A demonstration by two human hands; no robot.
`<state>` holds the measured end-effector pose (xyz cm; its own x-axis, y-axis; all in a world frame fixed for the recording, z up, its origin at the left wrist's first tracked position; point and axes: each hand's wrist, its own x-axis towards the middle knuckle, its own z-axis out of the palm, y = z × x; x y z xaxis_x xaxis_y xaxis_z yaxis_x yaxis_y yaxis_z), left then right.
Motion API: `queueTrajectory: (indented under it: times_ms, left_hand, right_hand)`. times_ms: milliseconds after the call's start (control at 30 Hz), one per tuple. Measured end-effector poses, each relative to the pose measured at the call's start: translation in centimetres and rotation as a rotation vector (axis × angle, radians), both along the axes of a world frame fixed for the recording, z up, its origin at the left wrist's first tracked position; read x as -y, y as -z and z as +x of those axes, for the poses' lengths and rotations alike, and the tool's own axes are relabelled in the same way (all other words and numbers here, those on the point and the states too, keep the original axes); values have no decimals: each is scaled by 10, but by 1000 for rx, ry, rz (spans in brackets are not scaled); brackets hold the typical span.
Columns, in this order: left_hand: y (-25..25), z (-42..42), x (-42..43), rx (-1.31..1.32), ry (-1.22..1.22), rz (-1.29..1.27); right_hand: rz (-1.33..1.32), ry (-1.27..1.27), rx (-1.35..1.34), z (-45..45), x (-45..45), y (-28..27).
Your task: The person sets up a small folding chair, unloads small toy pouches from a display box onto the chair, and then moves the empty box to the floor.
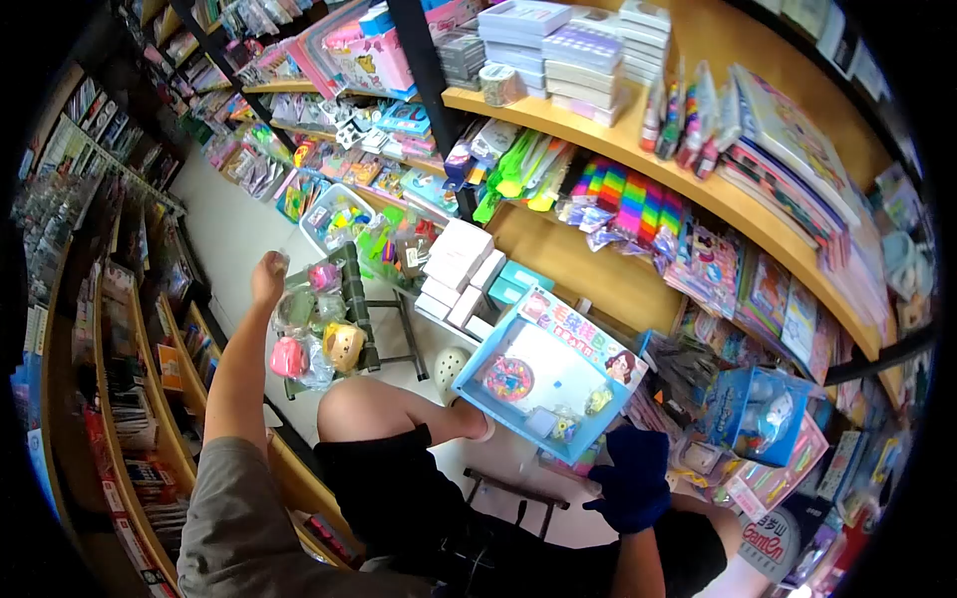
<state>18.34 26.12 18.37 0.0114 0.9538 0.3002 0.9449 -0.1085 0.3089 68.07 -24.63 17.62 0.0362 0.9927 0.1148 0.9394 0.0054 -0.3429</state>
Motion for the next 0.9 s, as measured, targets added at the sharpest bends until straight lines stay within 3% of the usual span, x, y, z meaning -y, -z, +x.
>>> queueTrajectory:
  times_ms: [133,367,467,600,700,800,900]
  left_hand:
    - [16,-7,-14,-84,90,-57]
    - [27,-15,-23,-311,124,-329]
    - [28,-25,-28,-418,120,-301]
    - [33,-35,-30,-358,131,-135]
    - [34,-31,-16,-385,105,-217]
    - [25,-32,-11,-103,-49,-552]
    - [55,-66,-31,44,15,-496]
  right_hand:
    - [-67,136,32,-11,-15,-19]
    - [-67,57,87,-11,-22,-14]
    - [-77,47,93,-14,-27,-19]
    - [-76,31,99,-17,-32,-25]
    - [-79,17,106,-18,-36,-31]
    - [-77,-2,102,-21,-45,-40]
    - [-63,-28,93,-25,-60,-56]
